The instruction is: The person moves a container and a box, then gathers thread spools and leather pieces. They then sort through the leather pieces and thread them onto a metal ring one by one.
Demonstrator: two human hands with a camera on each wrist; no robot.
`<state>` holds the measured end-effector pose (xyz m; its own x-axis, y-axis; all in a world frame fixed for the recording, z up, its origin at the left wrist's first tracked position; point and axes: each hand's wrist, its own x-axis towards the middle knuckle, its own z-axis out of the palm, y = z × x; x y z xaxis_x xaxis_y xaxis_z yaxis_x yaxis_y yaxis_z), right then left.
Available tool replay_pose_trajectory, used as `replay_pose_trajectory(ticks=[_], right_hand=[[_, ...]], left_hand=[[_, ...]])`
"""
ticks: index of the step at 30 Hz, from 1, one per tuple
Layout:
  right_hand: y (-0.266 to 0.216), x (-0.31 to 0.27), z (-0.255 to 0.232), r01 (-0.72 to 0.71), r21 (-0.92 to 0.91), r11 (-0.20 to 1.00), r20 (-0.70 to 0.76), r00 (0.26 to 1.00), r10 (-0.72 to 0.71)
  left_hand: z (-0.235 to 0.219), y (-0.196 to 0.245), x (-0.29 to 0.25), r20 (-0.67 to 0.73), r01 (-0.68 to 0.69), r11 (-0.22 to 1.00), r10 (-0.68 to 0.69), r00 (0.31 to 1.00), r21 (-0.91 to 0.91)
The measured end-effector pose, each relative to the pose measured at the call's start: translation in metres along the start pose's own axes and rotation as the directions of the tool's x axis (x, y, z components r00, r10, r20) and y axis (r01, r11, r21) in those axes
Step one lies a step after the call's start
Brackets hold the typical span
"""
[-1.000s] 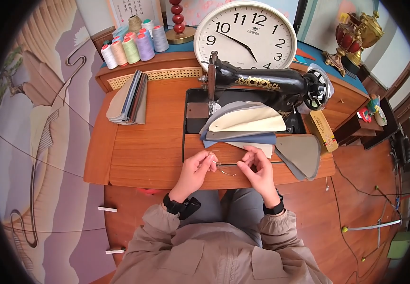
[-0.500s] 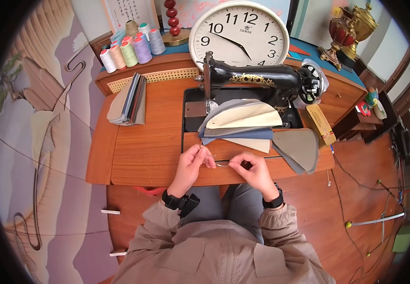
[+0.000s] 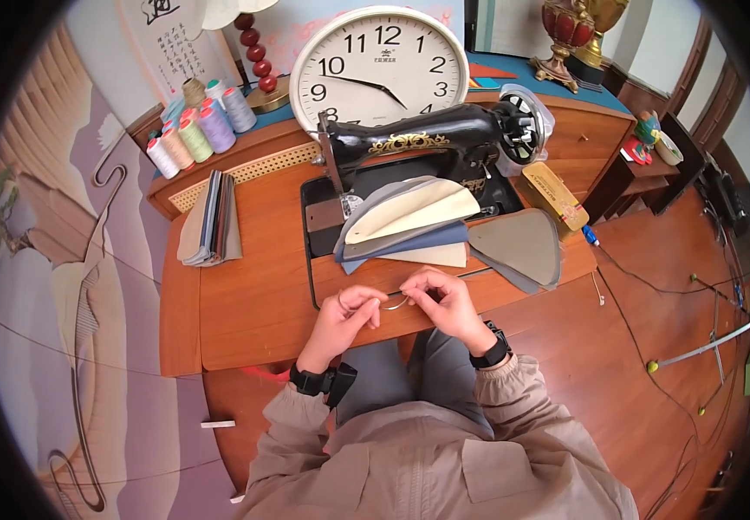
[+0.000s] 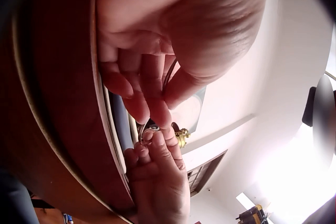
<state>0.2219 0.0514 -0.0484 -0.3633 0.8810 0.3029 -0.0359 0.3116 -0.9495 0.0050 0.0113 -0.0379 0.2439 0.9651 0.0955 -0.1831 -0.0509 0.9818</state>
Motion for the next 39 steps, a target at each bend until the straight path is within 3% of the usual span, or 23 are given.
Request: replay_pose_trajectory(ticks=[2,3,5,6,8,9,11,16,22,25,28,32,36,37,39], right_hand=[[-0.002,0.001,0.000,0.016,0.046,0.999,-0.042,0.999,-0.014],[-0.005,0.001,-0.002,0.018,0.043,0.999,-0.046,0.999,-0.016],[-0.015,0.006,-0.011,0.180,-0.366,0.913,-0.177,0.950,-0.258],[-0.011,0.009,-0.025,0.238,-0.607,0.758,-0.163,0.897,-0.412],[-0.006,0.012,-0.050,0.096,-0.819,0.566,-0.237,0.841,-0.487],[-0.005,0.013,-0.058,0.030,-0.831,0.555,-0.278,0.842,-0.462],[0.004,0.012,-0.071,-0.097,-0.822,0.561,-0.364,0.847,-0.387],[0.010,0.013,-0.074,-0.104,-0.837,0.537,-0.344,0.863,-0.370],[0.011,0.015,-0.072,-0.106,-0.860,0.500,-0.341,0.848,-0.406],[0.007,0.015,-0.070,-0.125,-0.876,0.466,-0.336,0.850,-0.405],[0.007,0.015,-0.072,-0.086,-0.849,0.522,-0.341,0.844,-0.415],[-0.013,0.009,-0.045,0.118,-0.814,0.568,-0.267,0.794,-0.546],[-0.016,0.002,0.002,0.217,-0.570,0.793,-0.283,0.854,-0.437],[-0.018,0.000,0.012,0.174,-0.400,0.900,-0.321,0.893,-0.316],[-0.014,-0.001,0.018,0.147,-0.328,0.933,-0.288,0.925,-0.247]], left_hand=[[0.000,-0.003,-0.001,0.018,0.021,0.988,-0.024,1.000,0.153],[0.001,-0.004,-0.001,-0.022,0.024,0.990,-0.021,1.000,0.136],[-0.001,-0.004,-0.001,-0.053,0.016,0.994,-0.011,0.999,0.105],[-0.001,-0.005,-0.001,-0.088,0.012,0.997,-0.006,0.996,0.074],[0.000,-0.003,-0.001,-0.107,0.011,0.999,-0.006,0.994,0.047],[0.001,-0.002,-0.001,-0.111,0.019,0.999,-0.014,0.994,0.044],[0.000,-0.004,-0.001,-0.115,0.030,0.999,-0.025,0.993,0.039],[0.002,-0.002,0.000,-0.066,-0.030,0.995,0.036,0.997,0.092],[0.004,-0.004,0.000,-0.053,-0.014,1.000,0.014,0.998,-0.003],[0.004,-0.004,-0.001,-0.041,-0.024,0.999,0.025,0.999,0.039],[0.004,-0.002,-0.003,-0.045,-0.041,0.998,0.044,0.998,0.057],[0.004,-0.002,-0.004,-0.055,-0.060,0.997,0.063,0.997,0.043],[0.000,-0.003,-0.004,-0.014,-0.037,0.995,0.039,0.999,0.094],[0.000,-0.003,-0.004,-0.004,-0.044,0.992,0.045,0.999,0.115],[0.000,0.000,-0.005,0.000,-0.022,0.996,0.022,1.000,0.087]])
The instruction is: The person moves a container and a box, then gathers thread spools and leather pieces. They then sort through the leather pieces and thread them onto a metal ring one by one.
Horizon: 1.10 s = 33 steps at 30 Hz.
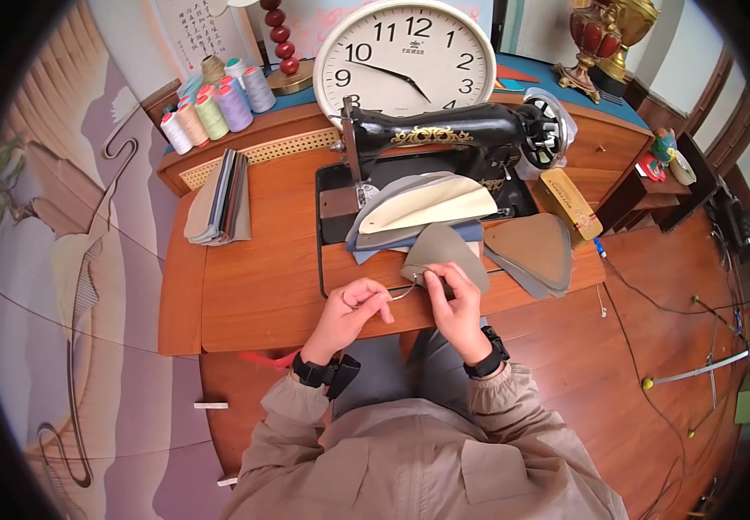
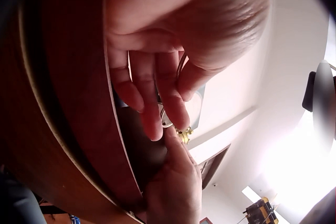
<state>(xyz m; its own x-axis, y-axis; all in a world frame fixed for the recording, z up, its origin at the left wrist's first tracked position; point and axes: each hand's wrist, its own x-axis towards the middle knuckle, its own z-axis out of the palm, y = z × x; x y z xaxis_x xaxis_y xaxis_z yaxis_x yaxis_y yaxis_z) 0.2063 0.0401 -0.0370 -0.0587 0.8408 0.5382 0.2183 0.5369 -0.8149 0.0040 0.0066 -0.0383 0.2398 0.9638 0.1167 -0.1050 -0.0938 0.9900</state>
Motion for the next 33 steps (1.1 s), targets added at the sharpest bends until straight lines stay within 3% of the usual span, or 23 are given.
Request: replay_pose_trajectory(ticks=[4,10,13,29,33], right_hand=[[0.009,0.000,-0.007,-0.139,0.110,0.984,0.140,0.983,0.123],[0.009,0.003,-0.012,-0.174,0.229,0.958,0.235,0.965,0.120],[0.010,0.005,-0.013,-0.162,0.196,0.967,0.280,0.954,0.103],[0.005,-0.001,-0.016,-0.032,0.221,0.975,0.219,0.976,-0.018],[0.008,-0.009,-0.011,-0.233,0.275,0.933,0.328,0.935,0.136]], left_hand=[[-0.003,-0.003,0.000,0.058,0.049,0.992,-0.042,0.997,-0.114],[-0.003,0.003,0.000,0.085,0.108,0.989,-0.099,0.991,-0.106],[-0.002,0.004,0.001,0.089,0.110,0.990,-0.102,0.991,-0.093],[-0.004,0.000,0.002,0.043,0.024,0.993,-0.019,0.999,-0.117],[-0.002,0.001,0.001,0.020,-0.045,0.993,0.047,0.999,-0.106]])
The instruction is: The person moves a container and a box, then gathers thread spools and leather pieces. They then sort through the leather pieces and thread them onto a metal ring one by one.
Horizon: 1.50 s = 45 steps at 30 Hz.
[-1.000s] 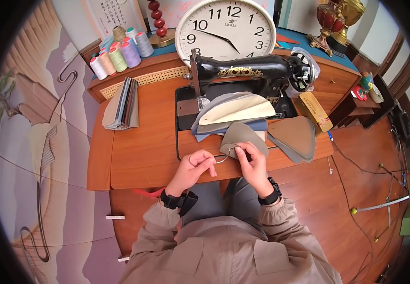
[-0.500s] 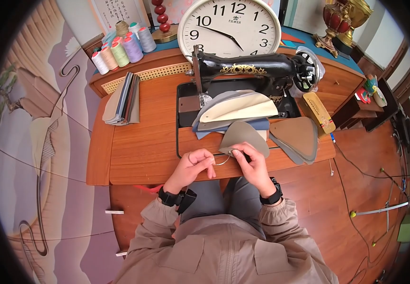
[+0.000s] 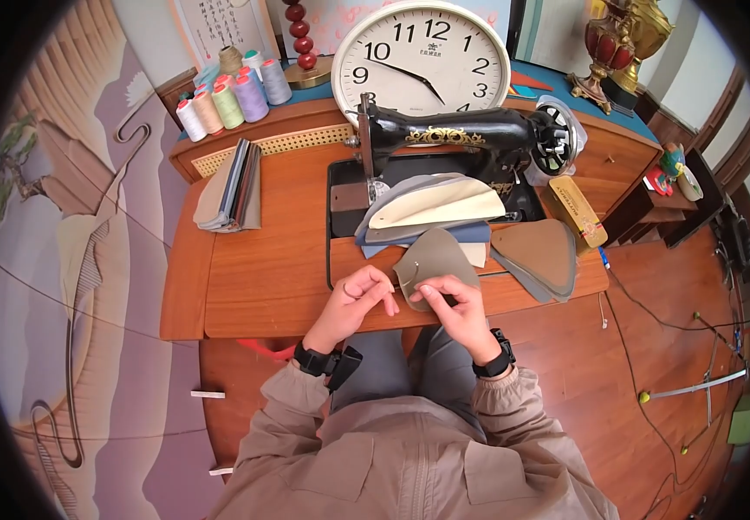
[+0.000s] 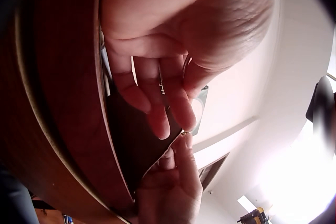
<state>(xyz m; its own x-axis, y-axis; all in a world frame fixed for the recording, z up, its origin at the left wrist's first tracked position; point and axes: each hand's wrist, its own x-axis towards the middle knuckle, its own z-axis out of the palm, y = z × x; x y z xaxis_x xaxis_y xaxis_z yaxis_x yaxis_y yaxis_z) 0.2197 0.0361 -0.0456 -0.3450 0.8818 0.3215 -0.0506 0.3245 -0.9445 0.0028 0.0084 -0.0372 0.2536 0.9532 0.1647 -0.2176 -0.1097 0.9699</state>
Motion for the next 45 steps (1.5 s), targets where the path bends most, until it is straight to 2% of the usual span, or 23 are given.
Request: replay_pose_trajectory(ticks=[2,4,6,8,10,11,12,13,14,15,18,19,23,24,25,26,27,28,29,30,32,38,45], right_hand=[[-0.006,0.001,0.007,-0.066,0.050,0.997,0.046,0.997,0.064],[-0.014,0.002,0.017,-0.105,0.282,0.954,0.038,0.994,0.098],[-0.011,-0.002,0.024,-0.121,0.269,0.956,0.028,0.993,0.118],[-0.015,-0.004,0.028,0.009,-0.064,0.998,0.045,0.999,-0.006],[-0.020,-0.006,0.031,0.013,-0.121,0.993,0.058,0.998,-0.006],[-0.020,-0.007,0.033,-0.032,-0.037,0.999,0.055,0.998,0.034],[-0.020,-0.007,0.034,-0.075,0.046,0.996,0.054,0.996,0.072],[-0.021,-0.006,0.033,-0.077,0.044,0.996,0.043,0.996,0.075],[-0.021,-0.005,0.032,-0.103,0.163,0.981,0.038,0.994,0.098],[-0.021,-0.003,0.029,-0.126,0.279,0.952,0.036,0.992,0.121],[-0.018,0.002,0.018,-0.123,0.242,0.962,0.019,0.992,0.122],[-0.017,0.001,0.017,-0.124,0.239,0.963,0.015,0.992,0.124],[-0.014,0.002,0.008,-0.138,0.144,0.980,0.075,0.989,0.128],[-0.014,0.004,0.006,-0.139,0.130,0.982,0.085,0.988,0.129],[-0.015,0.006,0.002,-0.105,0.101,0.989,-0.004,0.994,0.105],[-0.015,0.009,-0.006,-0.072,0.070,0.995,-0.088,0.993,0.078],[-0.012,0.014,-0.020,-0.051,-0.141,0.989,-0.198,0.980,0.022],[-0.013,0.023,-0.037,0.115,-0.570,0.814,-0.247,0.920,-0.303],[-0.009,0.027,-0.051,0.082,-0.755,0.651,-0.261,0.873,-0.412],[-0.004,0.030,-0.062,0.004,-0.816,0.578,-0.298,0.854,-0.427],[0.011,0.026,-0.077,-0.109,-0.830,0.547,-0.361,0.853,-0.378],[0.016,0.024,-0.084,-0.118,-0.810,0.574,-0.353,0.880,-0.317],[0.019,0.025,-0.088,-0.100,-0.830,0.548,-0.342,0.869,-0.358]], left_hand=[[0.000,0.000,-0.001,0.012,-0.016,1.000,0.016,1.000,0.005],[0.000,-0.001,-0.002,0.076,-0.018,1.000,0.020,0.997,-0.022],[-0.004,-0.006,-0.004,0.055,-0.036,0.999,0.038,0.998,-0.032],[0.000,-0.001,-0.001,0.034,-0.055,0.998,0.056,0.998,-0.043],[0.009,0.004,0.003,-0.124,-0.268,0.961,0.275,0.953,0.070],[0.001,0.004,0.001,-0.036,-0.228,0.971,0.231,0.972,0.078],[-0.001,0.004,-0.001,-0.026,-0.225,0.971,0.228,0.973,0.075],[0.000,0.005,-0.003,0.040,-0.135,0.991,0.134,0.990,0.013],[0.001,0.006,-0.004,0.111,-0.038,0.998,0.043,0.993,-0.042],[0.003,0.008,-0.004,0.100,-0.058,0.998,0.060,0.993,-0.019],[-0.002,-0.003,-0.004,0.095,-0.089,0.996,0.086,0.992,0.026],[-0.003,0.002,-0.004,0.074,-0.052,0.997,0.047,0.996,0.062],[-0.001,0.001,-0.005,0.004,-0.032,0.995,0.032,0.999,0.096],[-0.002,0.001,-0.006,-0.021,0.051,0.994,-0.049,0.999,0.092],[-0.003,0.001,-0.006,-0.047,0.133,0.987,-0.129,0.990,0.086],[-0.003,-0.001,-0.005,-0.052,0.131,0.988,-0.127,0.990,0.084],[-0.004,-0.002,-0.005,-0.074,0.122,0.992,-0.119,0.990,0.040],[-0.004,-0.004,-0.005,-0.095,0.112,0.994,-0.112,0.989,-0.005],[-0.004,-0.004,-0.005,-0.101,0.112,0.994,-0.112,0.989,-0.006],[-0.004,-0.004,-0.005,-0.106,0.120,0.993,-0.122,0.987,-0.018],[-0.003,-0.003,-0.003,-0.113,0.129,0.991,-0.131,0.985,-0.030],[0.000,0.003,-0.002,-0.125,0.121,0.993,-0.120,0.985,0.003],[-0.001,0.000,-0.002,-0.071,0.110,0.994,-0.110,0.991,0.001]])
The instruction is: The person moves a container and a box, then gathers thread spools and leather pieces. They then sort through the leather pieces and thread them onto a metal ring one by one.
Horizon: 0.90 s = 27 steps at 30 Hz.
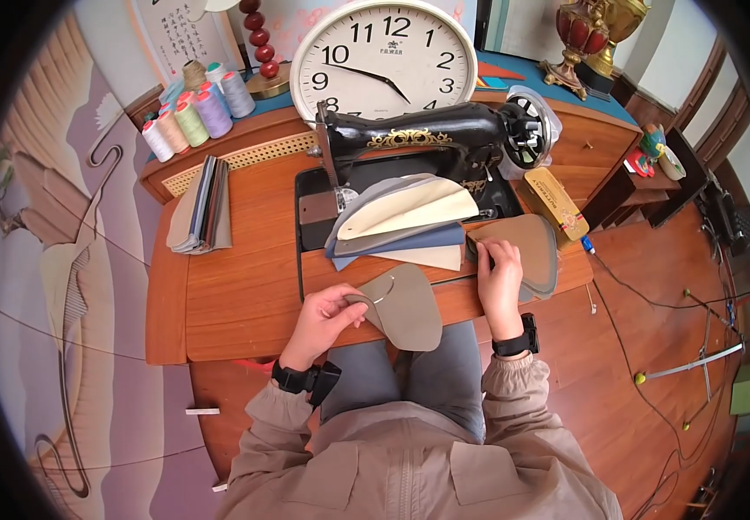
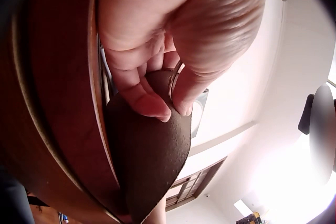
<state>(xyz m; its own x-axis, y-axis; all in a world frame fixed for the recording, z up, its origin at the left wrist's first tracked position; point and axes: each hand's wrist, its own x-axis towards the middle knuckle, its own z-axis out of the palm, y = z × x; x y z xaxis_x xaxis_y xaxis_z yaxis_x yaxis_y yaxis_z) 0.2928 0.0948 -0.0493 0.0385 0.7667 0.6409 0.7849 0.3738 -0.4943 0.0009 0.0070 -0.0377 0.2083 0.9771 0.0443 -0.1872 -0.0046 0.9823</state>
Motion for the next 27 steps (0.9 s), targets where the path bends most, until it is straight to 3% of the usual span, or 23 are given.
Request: replay_pose_trajectory(ticks=[3,9,11,14,17,19,20,21,23,27], right_hand=[[0.005,0.002,0.000,-0.035,-0.004,0.999,-0.004,0.999,0.035],[0.000,0.003,-0.002,0.131,-0.001,0.991,-0.072,0.989,-0.131],[-0.011,0.002,-0.008,-0.022,0.188,0.982,-0.052,0.998,0.033],[-0.046,-0.009,-0.006,0.056,0.325,0.944,0.005,0.998,-0.061],[-0.079,-0.024,0.001,0.009,0.520,0.854,0.085,0.994,-0.062],[-0.090,-0.037,0.011,-0.178,0.645,0.743,0.245,0.969,0.020],[-0.091,-0.044,0.019,-0.205,0.702,0.682,0.265,0.964,0.017],[-0.090,-0.049,0.025,-0.233,0.741,0.629,0.308,0.951,-0.011],[-0.094,-0.048,0.019,-0.187,0.724,0.664,0.296,0.954,-0.055],[-0.084,-0.050,0.021,-0.225,0.727,0.648,0.311,0.950,-0.019]], left_hand=[[-0.002,-0.004,0.000,0.017,-0.002,1.000,0.002,1.000,0.006],[-0.001,-0.006,0.000,0.030,-0.030,0.999,0.029,0.999,0.023],[-0.001,-0.003,0.000,0.037,-0.035,0.999,0.034,0.999,0.031],[0.001,0.000,-0.001,0.042,-0.014,0.999,0.012,0.999,0.048],[0.001,0.001,-0.001,0.070,-0.040,0.998,0.036,0.997,0.057],[0.001,0.001,-0.001,0.059,-0.054,0.996,0.050,0.997,0.064],[0.001,0.000,0.000,0.052,-0.054,0.996,0.050,0.997,0.067],[0.000,-0.002,0.000,0.045,-0.059,0.997,0.057,0.997,0.041],[-0.001,-0.003,0.001,0.035,-0.063,0.998,0.062,0.997,0.012],[0.001,-0.002,0.001,0.029,-0.024,1.000,0.024,0.999,0.012]])
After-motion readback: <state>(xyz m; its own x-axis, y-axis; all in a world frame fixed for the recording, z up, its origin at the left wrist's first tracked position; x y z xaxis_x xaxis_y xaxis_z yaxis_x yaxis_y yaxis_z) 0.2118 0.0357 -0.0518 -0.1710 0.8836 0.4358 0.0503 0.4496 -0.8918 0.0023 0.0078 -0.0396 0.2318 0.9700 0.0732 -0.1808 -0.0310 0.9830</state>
